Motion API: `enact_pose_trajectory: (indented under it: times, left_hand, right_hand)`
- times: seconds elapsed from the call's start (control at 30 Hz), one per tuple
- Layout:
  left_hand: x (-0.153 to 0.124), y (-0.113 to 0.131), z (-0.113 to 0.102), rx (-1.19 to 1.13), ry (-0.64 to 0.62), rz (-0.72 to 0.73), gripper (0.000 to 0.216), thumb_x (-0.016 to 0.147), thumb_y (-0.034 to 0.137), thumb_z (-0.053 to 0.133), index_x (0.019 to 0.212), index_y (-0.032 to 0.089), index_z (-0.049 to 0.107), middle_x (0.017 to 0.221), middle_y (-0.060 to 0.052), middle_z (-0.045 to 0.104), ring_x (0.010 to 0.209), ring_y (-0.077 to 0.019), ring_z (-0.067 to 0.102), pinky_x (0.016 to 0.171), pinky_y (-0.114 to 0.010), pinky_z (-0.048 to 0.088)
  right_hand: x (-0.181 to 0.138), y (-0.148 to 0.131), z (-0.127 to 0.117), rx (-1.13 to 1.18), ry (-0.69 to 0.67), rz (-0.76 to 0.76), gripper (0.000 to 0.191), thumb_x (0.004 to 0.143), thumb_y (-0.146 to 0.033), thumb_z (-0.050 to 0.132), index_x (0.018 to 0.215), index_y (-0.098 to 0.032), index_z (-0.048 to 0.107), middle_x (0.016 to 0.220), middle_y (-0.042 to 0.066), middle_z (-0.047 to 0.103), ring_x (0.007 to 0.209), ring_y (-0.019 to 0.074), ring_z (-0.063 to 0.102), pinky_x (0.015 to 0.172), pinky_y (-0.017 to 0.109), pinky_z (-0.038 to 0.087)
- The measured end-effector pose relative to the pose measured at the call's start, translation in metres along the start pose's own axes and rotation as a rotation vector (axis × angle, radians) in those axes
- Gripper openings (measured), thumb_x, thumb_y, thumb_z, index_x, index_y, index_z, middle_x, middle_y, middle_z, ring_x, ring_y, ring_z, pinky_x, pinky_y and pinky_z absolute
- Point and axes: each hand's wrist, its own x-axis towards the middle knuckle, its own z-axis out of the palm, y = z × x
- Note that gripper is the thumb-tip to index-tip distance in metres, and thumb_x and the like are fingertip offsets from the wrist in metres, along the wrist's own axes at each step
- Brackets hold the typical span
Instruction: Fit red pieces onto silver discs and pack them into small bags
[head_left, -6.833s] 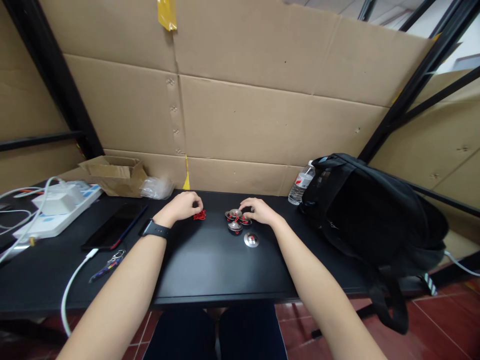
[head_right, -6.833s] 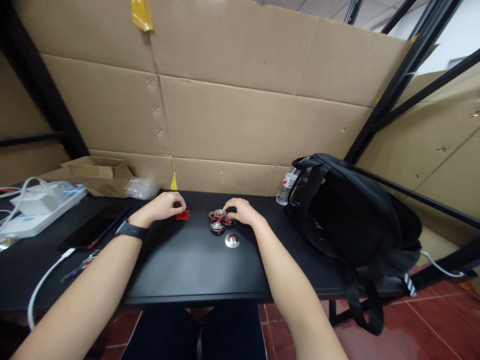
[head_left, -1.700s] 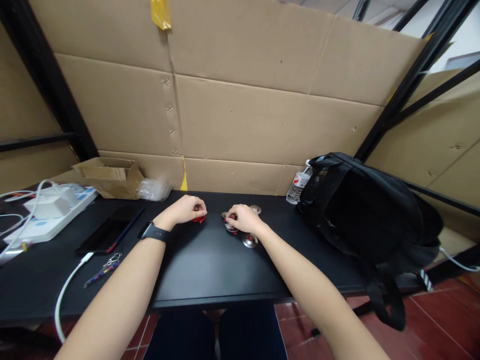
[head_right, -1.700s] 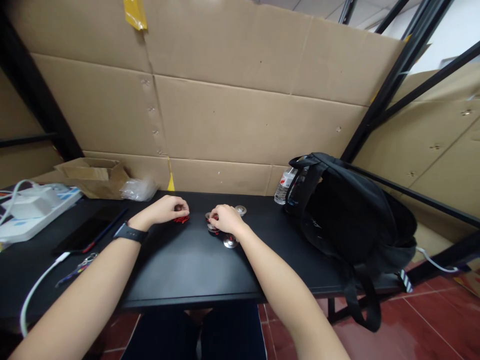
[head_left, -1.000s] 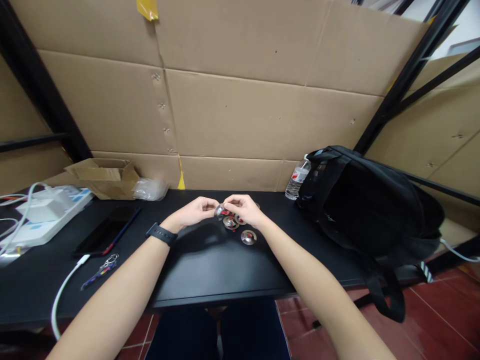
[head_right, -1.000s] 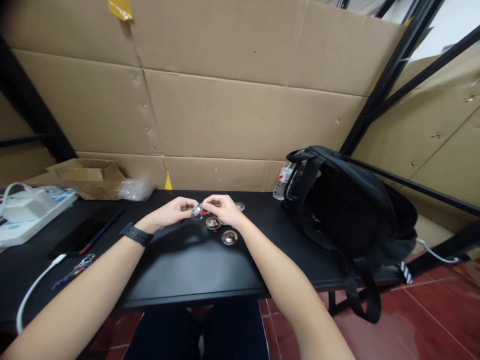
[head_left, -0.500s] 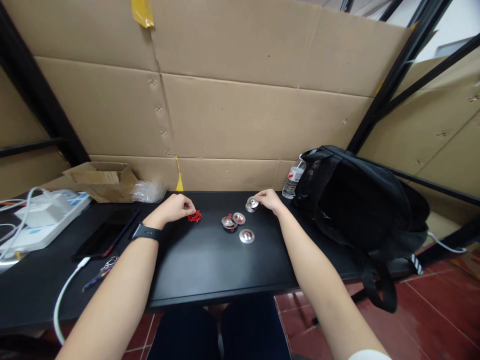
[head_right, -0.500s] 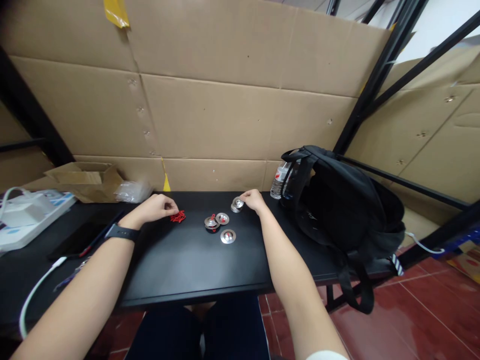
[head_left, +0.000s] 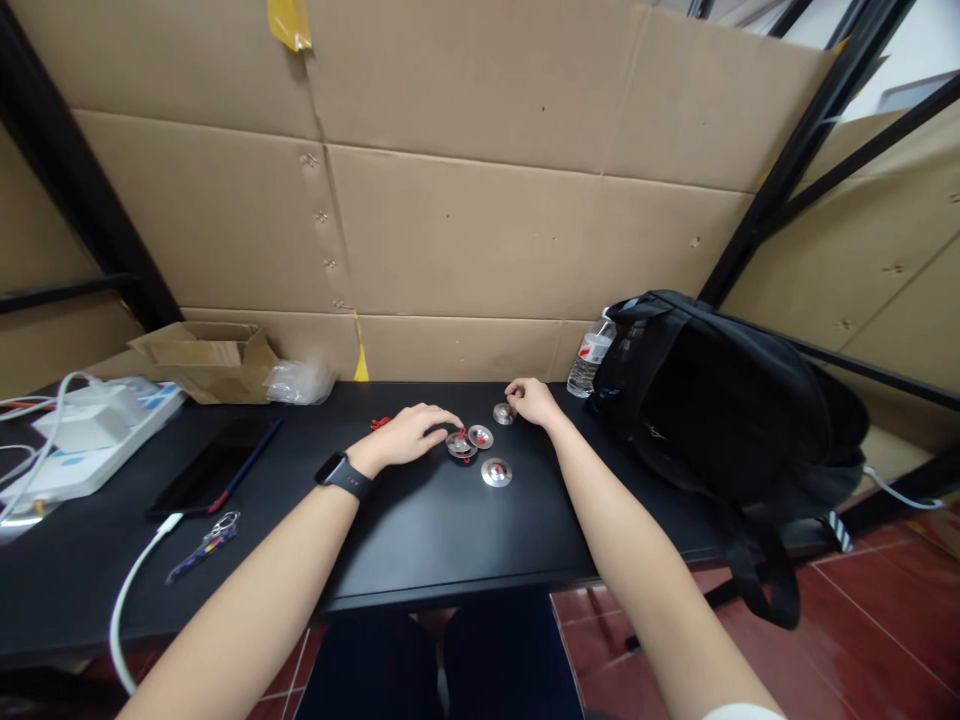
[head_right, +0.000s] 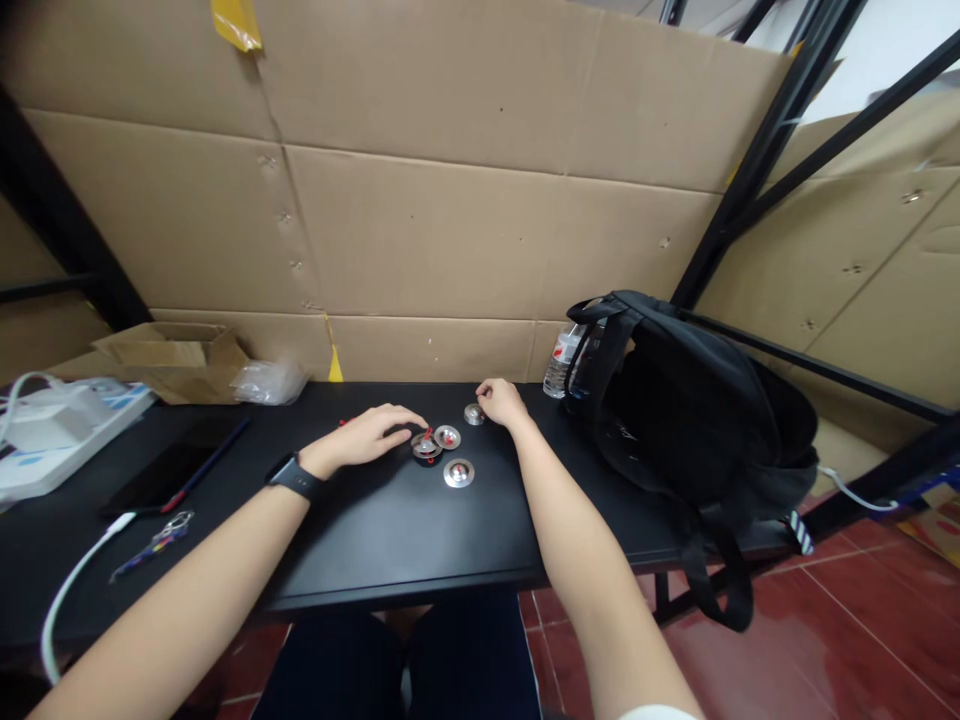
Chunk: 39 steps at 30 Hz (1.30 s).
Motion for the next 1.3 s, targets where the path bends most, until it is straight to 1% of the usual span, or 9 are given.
enact_pose_trajectory:
  times: [0.13, 0.3, 0.47, 0.53, 0.67, 0.83, 0.97, 1.1, 1.3]
  left_hand:
    - [0.004, 0.012, 0.014, 0.025, -0.095, 0.002, 0.034, 0.100, 0.026, 0.044, 0.125, 0.034, 0.066, 0.127, 0.000, 0.069, 0.112, -0.0221, 0.062, 0.096, -0.035, 0.045]
    - [0.002, 0.012, 0.011, -0.013, -0.071, -0.004, 0.031, 0.100, 0.026, 0.045, 0.120, 0.030, 0.069, 0.125, -0.002, 0.070, 0.113, -0.0224, 0.062, 0.094, -0.035, 0.046]
    - [0.004, 0.013, 0.002, -0.086, 0.068, 0.030, 0.031, 0.100, 0.022, 0.043, 0.117, 0.027, 0.069, 0.119, -0.003, 0.072, 0.110, -0.0199, 0.063, 0.098, -0.034, 0.047]
    - [0.005, 0.014, -0.002, -0.105, 0.143, 0.030, 0.031, 0.099, 0.019, 0.044, 0.118, 0.026, 0.068, 0.119, -0.003, 0.071, 0.110, -0.0196, 0.063, 0.099, -0.035, 0.047]
    - [0.005, 0.020, -0.009, -0.118, 0.213, 0.050, 0.032, 0.097, 0.016, 0.045, 0.119, 0.026, 0.067, 0.119, -0.003, 0.071, 0.111, -0.0197, 0.062, 0.101, -0.037, 0.047]
    - [0.006, 0.029, -0.013, -0.101, 0.277, 0.057, 0.032, 0.098, 0.016, 0.045, 0.117, 0.027, 0.068, 0.119, -0.003, 0.071, 0.113, -0.0206, 0.062, 0.101, -0.038, 0.047]
    - [0.006, 0.035, -0.014, -0.089, 0.378, 0.026, 0.027, 0.094, 0.022, 0.057, 0.119, 0.027, 0.066, 0.121, -0.004, 0.069, 0.114, -0.0218, 0.061, 0.102, -0.039, 0.046]
    - [0.006, 0.040, -0.012, -0.099, 0.538, -0.001, 0.022, 0.087, 0.021, 0.066, 0.109, 0.024, 0.066, 0.109, -0.005, 0.066, 0.104, -0.0214, 0.063, 0.093, -0.035, 0.049]
    - [0.009, 0.039, -0.005, 0.039, 0.528, -0.073, 0.014, 0.092, 0.030, 0.065, 0.105, 0.025, 0.069, 0.101, -0.004, 0.066, 0.097, -0.0212, 0.062, 0.085, -0.034, 0.047]
  right_hand:
    - [-0.004, -0.010, 0.000, -0.030, 0.012, -0.067, 0.015, 0.080, -0.016, 0.065, 0.091, -0.019, 0.075, 0.076, 0.002, 0.071, 0.071, 0.0141, 0.063, 0.067, 0.022, 0.043]
    - [-0.012, -0.028, 0.002, -0.001, -0.020, -0.196, 0.018, 0.081, -0.019, 0.067, 0.097, -0.019, 0.075, 0.087, 0.003, 0.071, 0.075, 0.0130, 0.062, 0.071, 0.023, 0.045]
    - [-0.026, -0.050, 0.003, 0.241, -0.349, -0.454, 0.046, 0.074, -0.036, 0.081, 0.115, -0.019, 0.072, 0.108, 0.006, 0.073, 0.091, 0.0174, 0.065, 0.076, 0.026, 0.049]
    - [-0.031, -0.057, 0.007, 0.265, -0.399, -0.491, 0.051, 0.070, -0.039, 0.084, 0.116, -0.020, 0.072, 0.107, 0.006, 0.074, 0.094, 0.0190, 0.065, 0.077, 0.026, 0.049]
    - [-0.037, -0.067, 0.016, 0.239, -0.310, -0.483, 0.036, 0.075, -0.042, 0.081, 0.102, -0.019, 0.076, 0.090, 0.002, 0.074, 0.081, 0.0170, 0.066, 0.071, 0.024, 0.046]
    - [-0.038, -0.073, 0.016, 0.288, -0.249, -0.485, 0.029, 0.085, -0.046, 0.071, 0.092, -0.018, 0.078, 0.078, 0.000, 0.074, 0.069, 0.0147, 0.063, 0.066, 0.024, 0.043]
    - [-0.040, -0.078, 0.009, 0.420, -0.258, -0.422, 0.037, 0.090, -0.048, 0.064, 0.082, -0.014, 0.077, 0.073, 0.003, 0.074, 0.063, 0.0140, 0.062, 0.063, 0.024, 0.045]
    - [-0.042, -0.084, 0.009, 0.575, -0.318, -0.314, 0.051, 0.089, -0.060, 0.060, 0.079, -0.012, 0.075, 0.074, 0.007, 0.074, 0.057, 0.0128, 0.061, 0.058, 0.023, 0.046]
    - [-0.045, -0.089, 0.021, 0.717, -0.413, -0.245, 0.063, 0.088, -0.072, 0.052, 0.082, -0.012, 0.071, 0.066, 0.005, 0.070, 0.052, 0.0115, 0.060, 0.051, 0.021, 0.043]
